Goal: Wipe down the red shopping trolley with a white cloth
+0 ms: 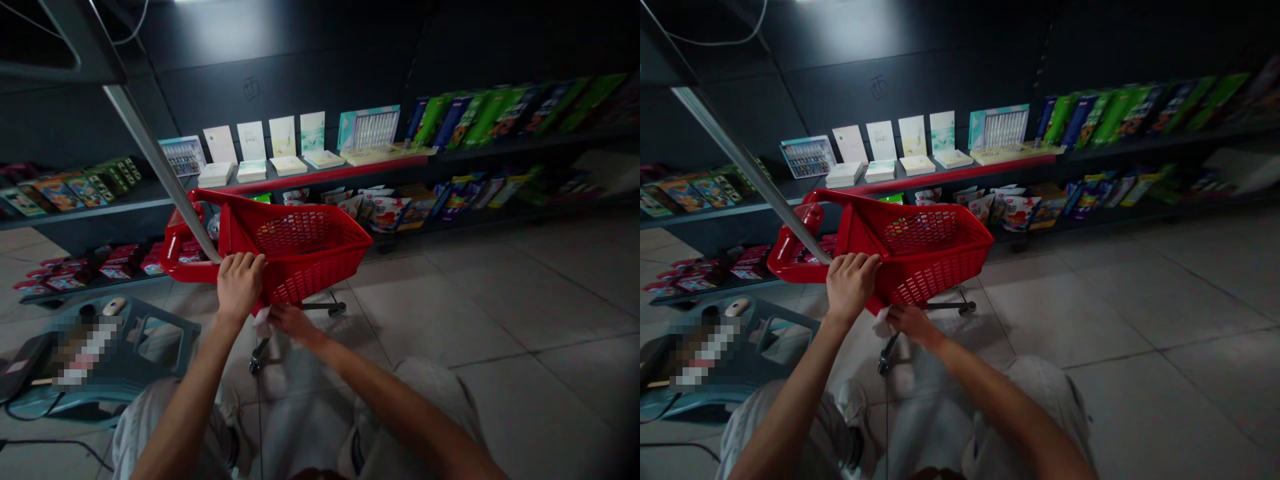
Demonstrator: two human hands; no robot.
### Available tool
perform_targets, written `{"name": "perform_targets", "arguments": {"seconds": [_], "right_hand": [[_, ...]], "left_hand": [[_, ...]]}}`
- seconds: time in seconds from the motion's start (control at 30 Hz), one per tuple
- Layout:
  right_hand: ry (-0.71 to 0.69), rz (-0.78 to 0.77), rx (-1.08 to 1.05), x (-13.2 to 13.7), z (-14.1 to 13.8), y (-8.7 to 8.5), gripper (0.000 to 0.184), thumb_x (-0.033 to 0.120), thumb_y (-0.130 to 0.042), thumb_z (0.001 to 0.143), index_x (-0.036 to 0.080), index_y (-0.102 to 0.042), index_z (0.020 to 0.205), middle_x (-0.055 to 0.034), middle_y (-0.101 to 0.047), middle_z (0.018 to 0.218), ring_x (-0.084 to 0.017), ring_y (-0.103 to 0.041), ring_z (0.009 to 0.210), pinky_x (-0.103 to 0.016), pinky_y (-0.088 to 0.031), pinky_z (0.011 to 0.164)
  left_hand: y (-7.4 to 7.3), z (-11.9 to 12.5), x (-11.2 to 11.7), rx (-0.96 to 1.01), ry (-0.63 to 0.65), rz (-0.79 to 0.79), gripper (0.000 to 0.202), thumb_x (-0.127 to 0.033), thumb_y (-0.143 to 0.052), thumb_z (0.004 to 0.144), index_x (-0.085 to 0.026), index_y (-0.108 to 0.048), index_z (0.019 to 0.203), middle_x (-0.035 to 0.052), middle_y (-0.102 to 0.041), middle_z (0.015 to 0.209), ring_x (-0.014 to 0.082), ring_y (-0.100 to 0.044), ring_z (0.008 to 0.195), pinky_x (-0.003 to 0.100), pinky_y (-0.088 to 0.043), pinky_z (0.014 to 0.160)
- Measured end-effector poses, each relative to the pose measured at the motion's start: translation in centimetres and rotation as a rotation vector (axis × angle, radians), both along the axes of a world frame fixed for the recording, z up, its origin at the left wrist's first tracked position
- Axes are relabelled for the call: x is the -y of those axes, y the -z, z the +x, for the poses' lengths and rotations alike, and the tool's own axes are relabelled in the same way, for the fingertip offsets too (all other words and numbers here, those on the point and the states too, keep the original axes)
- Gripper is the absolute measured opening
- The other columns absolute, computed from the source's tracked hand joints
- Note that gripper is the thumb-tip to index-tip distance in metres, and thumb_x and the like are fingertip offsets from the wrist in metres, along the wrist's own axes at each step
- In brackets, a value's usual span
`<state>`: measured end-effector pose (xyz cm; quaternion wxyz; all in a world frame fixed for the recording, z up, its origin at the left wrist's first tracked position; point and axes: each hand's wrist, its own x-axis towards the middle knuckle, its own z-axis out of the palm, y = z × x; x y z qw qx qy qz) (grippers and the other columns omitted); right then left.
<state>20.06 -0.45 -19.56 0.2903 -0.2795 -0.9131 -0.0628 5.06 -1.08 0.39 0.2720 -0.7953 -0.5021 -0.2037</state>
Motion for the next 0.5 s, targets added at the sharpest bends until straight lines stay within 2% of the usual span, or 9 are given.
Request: {"name": "perform_targets", "arguments": {"seconds": [0.07, 0.13, 0.23, 0.3, 0.37, 0.43, 0.5], "right_hand": [[0.067, 0.019, -0.071, -1.0, 1.4, -1.0, 0.018, 0.019, -0.059, 0.099, 0.021, -0.070, 0.113, -0.0076, -0.069, 0.114, -0.021, -0.060, 0.106, -0.035, -0.053, 0.094], [0.141, 0.015, -0.146, -1.9, 2.5, -1.2, 0.019, 0.019, -0.058, 0.099, 0.020, -0.071, 0.113, -0.0091, -0.069, 0.118, -0.022, -0.059, 0.111, -0.038, -0.051, 0.100], [0.124, -0.073, -0.175, -2.5, 3.2, 0.2, 0.022, 0.007, -0.059, 0.094, 0.021, -0.073, 0.104, -0.0067, -0.071, 0.111, -0.021, -0.061, 0.107, -0.038, -0.051, 0.101], [0.086, -0.164, -0.150, -2.8, 3.5, 1.4, 0.032, -0.004, -0.058, 0.087, 0.024, -0.073, 0.096, -0.0023, -0.072, 0.105, -0.019, -0.063, 0.103, -0.037, -0.052, 0.102], [0.091, -0.236, -0.145, -3.2, 4.2, 1.7, 0.038, -0.008, -0.056, 0.084, 0.025, -0.072, 0.092, -0.0006, -0.072, 0.102, -0.018, -0.063, 0.101, -0.037, -0.052, 0.102], [0.130, -0.242, -0.175, -3.5, 5.6, 0.8, 0.034, -0.004, -0.055, 0.086, 0.025, -0.073, 0.094, -0.0032, -0.071, 0.104, -0.020, -0.062, 0.102, -0.038, -0.051, 0.101], [0.201, -0.190, -0.222, -3.7, 7.7, -0.7, 0.031, 0.002, -0.055, 0.089, 0.024, -0.073, 0.101, -0.0070, -0.070, 0.110, -0.023, -0.059, 0.106, -0.040, -0.049, 0.102]], "left_hand": [[0.0, -0.1, -0.1, 0.011, 0.002, -0.009, 0.027, -0.029, -0.043, 0.104, -0.023, -0.069, 0.110, 0.0083, -0.070, 0.091, 0.0265, -0.058, 0.090, 0.041, -0.035, 0.086], [0.0, -0.1, -0.2, 0.027, 0.005, -0.019, 0.027, -0.030, -0.043, 0.104, -0.023, -0.069, 0.109, 0.0089, -0.070, 0.091, 0.0266, -0.058, 0.090, 0.042, -0.034, 0.086], [0.0, -0.2, -0.3, 0.038, 0.013, -0.021, 0.028, -0.030, -0.043, 0.104, -0.023, -0.070, 0.109, 0.0092, -0.070, 0.091, 0.0267, -0.058, 0.090, 0.042, -0.034, 0.085], [0.0, -0.3, -0.3, 0.030, 0.024, -0.014, 0.029, -0.031, -0.043, 0.104, -0.023, -0.070, 0.109, 0.0090, -0.070, 0.091, 0.0267, -0.058, 0.089, 0.042, -0.035, 0.085], [0.0, -0.4, -0.4, 0.018, 0.033, -0.003, 0.029, -0.031, -0.043, 0.104, -0.023, -0.070, 0.111, 0.0089, -0.070, 0.091, 0.0266, -0.058, 0.089, 0.042, -0.035, 0.085], [-0.1, -0.5, -0.5, 0.009, 0.036, 0.009, 0.029, -0.031, -0.043, 0.104, -0.023, -0.070, 0.112, 0.0088, -0.070, 0.091, 0.0266, -0.058, 0.089, 0.042, -0.035, 0.086], [-0.1, -0.6, -0.6, 0.006, 0.036, 0.015, 0.029, -0.031, -0.043, 0.104, -0.022, -0.070, 0.111, 0.0091, -0.071, 0.091, 0.0266, -0.059, 0.090, 0.042, -0.035, 0.087]]}}
